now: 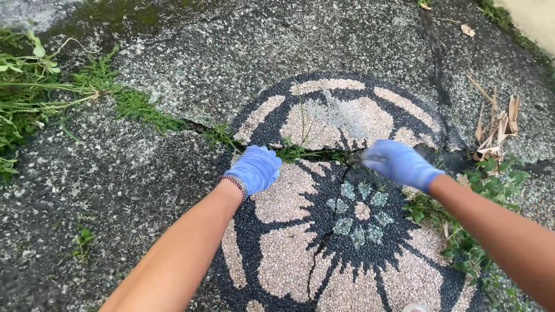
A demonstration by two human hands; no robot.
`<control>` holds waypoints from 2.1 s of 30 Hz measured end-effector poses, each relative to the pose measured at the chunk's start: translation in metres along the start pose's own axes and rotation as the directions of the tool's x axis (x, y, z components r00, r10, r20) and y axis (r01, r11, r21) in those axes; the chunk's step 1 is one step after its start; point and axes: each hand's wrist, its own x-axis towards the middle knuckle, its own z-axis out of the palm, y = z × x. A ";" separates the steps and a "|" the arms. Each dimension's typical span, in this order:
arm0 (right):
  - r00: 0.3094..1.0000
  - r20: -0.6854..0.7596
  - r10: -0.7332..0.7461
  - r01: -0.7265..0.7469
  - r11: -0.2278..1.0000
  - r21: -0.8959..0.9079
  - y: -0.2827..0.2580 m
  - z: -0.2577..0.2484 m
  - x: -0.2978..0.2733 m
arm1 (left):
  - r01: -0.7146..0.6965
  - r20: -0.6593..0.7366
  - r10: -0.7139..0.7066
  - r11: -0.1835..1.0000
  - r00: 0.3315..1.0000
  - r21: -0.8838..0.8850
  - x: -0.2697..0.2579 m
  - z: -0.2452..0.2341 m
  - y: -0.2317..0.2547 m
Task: Pulling weeds from cracks in a paved surface by hand
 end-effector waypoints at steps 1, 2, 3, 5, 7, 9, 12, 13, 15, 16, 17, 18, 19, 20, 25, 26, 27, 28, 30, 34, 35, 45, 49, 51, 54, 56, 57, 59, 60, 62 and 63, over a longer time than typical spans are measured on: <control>0.995 -0.006 -0.101 0.100 0.995 -0.019 -0.013 0.008 0.014 | 0.000 -0.003 0.000 1.000 1.000 -0.003 -0.003 0.000 -0.001; 0.980 -0.011 -0.199 0.198 0.979 -0.040 -0.025 0.014 0.028 | -0.001 -0.009 0.001 1.000 1.000 -0.006 -0.004 -0.001 -0.001; 0.980 -0.013 -0.198 0.197 0.980 -0.040 -0.045 0.008 0.032 | -0.002 -0.010 0.002 1.000 1.000 -0.005 -0.006 -0.003 -0.001; 0.970 0.068 -0.234 0.241 0.963 -0.122 -0.087 -0.003 0.041 | 0.005 -0.004 -0.005 1.000 1.000 0.008 -0.011 -0.008 -0.002; 0.967 0.108 -0.232 0.246 0.959 -0.143 -0.079 0.018 0.063 | 0.008 -0.001 -0.008 1.000 1.000 -0.004 -0.010 -0.010 -0.005; 0.960 0.158 -0.230 0.255 0.953 -0.161 -0.058 0.050 0.084 | 0.014 0.007 -0.014 1.000 1.000 -0.023 -0.013 -0.009 -0.003; 0.975 0.162 -0.153 0.173 0.978 -0.116 -0.028 0.072 0.108 | 0.018 -0.005 -0.018 1.000 1.000 -0.011 -0.008 -0.010 -0.003; 0.980 0.148 -0.132 0.143 0.988 -0.063 -0.032 0.063 0.106 | 0.012 -0.019 -0.012 1.000 1.000 0.004 -0.006 -0.008 -0.003; 0.983 0.141 -0.113 0.115 0.993 -0.007 -0.042 0.058 0.102 | 0.009 -0.028 -0.009 1.000 1.000 0.016 -0.009 -0.008 -0.003; 0.991 0.102 -0.090 0.083 0.994 0.066 -0.044 0.060 0.100 | 0.006 -0.021 -0.006 1.000 1.000 0.005 -0.011 -0.011 -0.002; 0.996 0.065 -0.063 0.053 0.989 0.141 -0.045 0.061 0.098 | 0.003 -0.015 -0.004 1.000 1.000 -0.005 -0.013 -0.014 -0.001; 0.996 0.071 -0.062 0.051 0.989 0.140 -0.045 0.049 0.092 | 0.003 -0.012 -0.003 1.000 1.000 -0.011 -0.014 -0.014 -0.001; 0.996 0.047 -0.076 0.076 0.997 -0.007 -0.044 0.037 0.086 | 0.005 -0.008 -0.005 1.000 1.000 -0.021 -0.015 -0.013 0.000; 0.995 0.020 -0.096 0.098 0.983 -0.152 -0.045 0.024 0.082 | 0.007 -0.006 -0.007 1.000 1.000 -0.024 -0.016 -0.015 -0.004; 0.976 0.125 -0.178 0.209 0.930 -0.304 -0.063 -0.002 0.056 | 0.011 0.001 -0.011 1.000 1.000 -0.014 -0.012 -0.017 -0.004; 0.913 0.211 -0.349 0.407 0.754 -0.516 -0.073 -0.010 0.055 | 0.014 0.005 -0.014 1.000 1.000 -0.006 -0.012 -0.015 -0.005; 0.913 0.210 -0.350 0.408 0.753 -0.517 -0.070 -0.005 0.061 | 0.015 0.004 -0.015 1.000 1.000 -0.006 -0.009 -0.012 -0.004; 0.903 0.221 -0.369 0.429 0.743 -0.514 -0.068 0.001 0.067 | 0.011 -0.001 -0.011 1.000 1.000 -0.007 -0.008 -0.009 -0.004; 0.889 0.236 -0.391 0.456 0.731 -0.507 -0.065 0.014 0.080 | 0.011 -0.001 -0.011 1.000 1.000 -0.010 -0.009 -0.006 -0.005; 0.862 0.174 -0.475 0.486 0.682 -0.546 -0.048 0.045 0.104 | 0.018 -0.014 -0.018 1.000 1.000 -0.010 -0.018 -0.014 -0.003; 0.841 0.176 -0.512 0.513 0.648 -0.563 -0.040 0.050 0.111 | 0.022 -0.013 -0.022 1.000 1.000 -0.011 -0.019 -0.018 -0.004; 0.849 0.086 -0.521 0.467 0.665 -0.583 0.026 0.068 0.108 | 0.031 -0.061 -0.033 0.999 0.998 -0.037 -0.018 0.007 -0.013; 0.899 -0.168 -0.404 0.343 0.889 -0.302 0.018 0.031 0.075 | 0.018 -0.060 -0.019 1.000 0.998 -0.020 -0.009 0.006 -0.008; 0.910 -0.116 -0.398 0.345 0.881 -0.323 0.014 0.029 0.070 | 0.009 -0.062 -0.010 1.000 0.998 -0.007 -0.005 0.004 -0.009; 0.912 -0.045 -0.408 0.379 0.879 -0.291 0.004 0.039 0.067 | 0.004 -0.071 -0.005 1.000 0.997 -0.027 -0.006 0.005 -0.007; 0.882 0.066 -0.467 0.437 0.756 -0.488 -0.001 0.038 0.074 | -0.006 -0.087 0.003 0.999 0.996 -0.038 -0.007 0.005 -0.009; 0.880 0.064 -0.470 0.439 0.755 -0.487 -0.007 0.037 0.077 | -0.003 -0.086 0.000 0.999 0.996 -0.035 -0.010 0.002 -0.009; 0.828 0.212 -0.518 0.547 0.667 -0.506 -0.018 0.036 0.082 | -0.002 -0.091 -0.002 0.999 0.996 -0.046 -0.016 -0.005 -0.010; 0.827 0.210 -0.522 0.549 0.667 -0.504 -0.026 0.040 0.085 | 0.001 -0.087 -0.004 0.999 0.996 -0.044 -0.017 -0.005 -0.011; 0.735 0.108 -0.669 0.585 0.547 -0.599 -0.042 0.048 0.089 | 0.001 -0.097 -0.004 0.999 0.995 -0.035 -0.020 -0.004 -0.012; 0.733 0.107 -0.672 0.588 0.545 -0.597 -0.032 0.060 0.094 | 0.004 -0.094 -0.007 0.999 0.996 -0.034 -0.022 -0.005 -0.014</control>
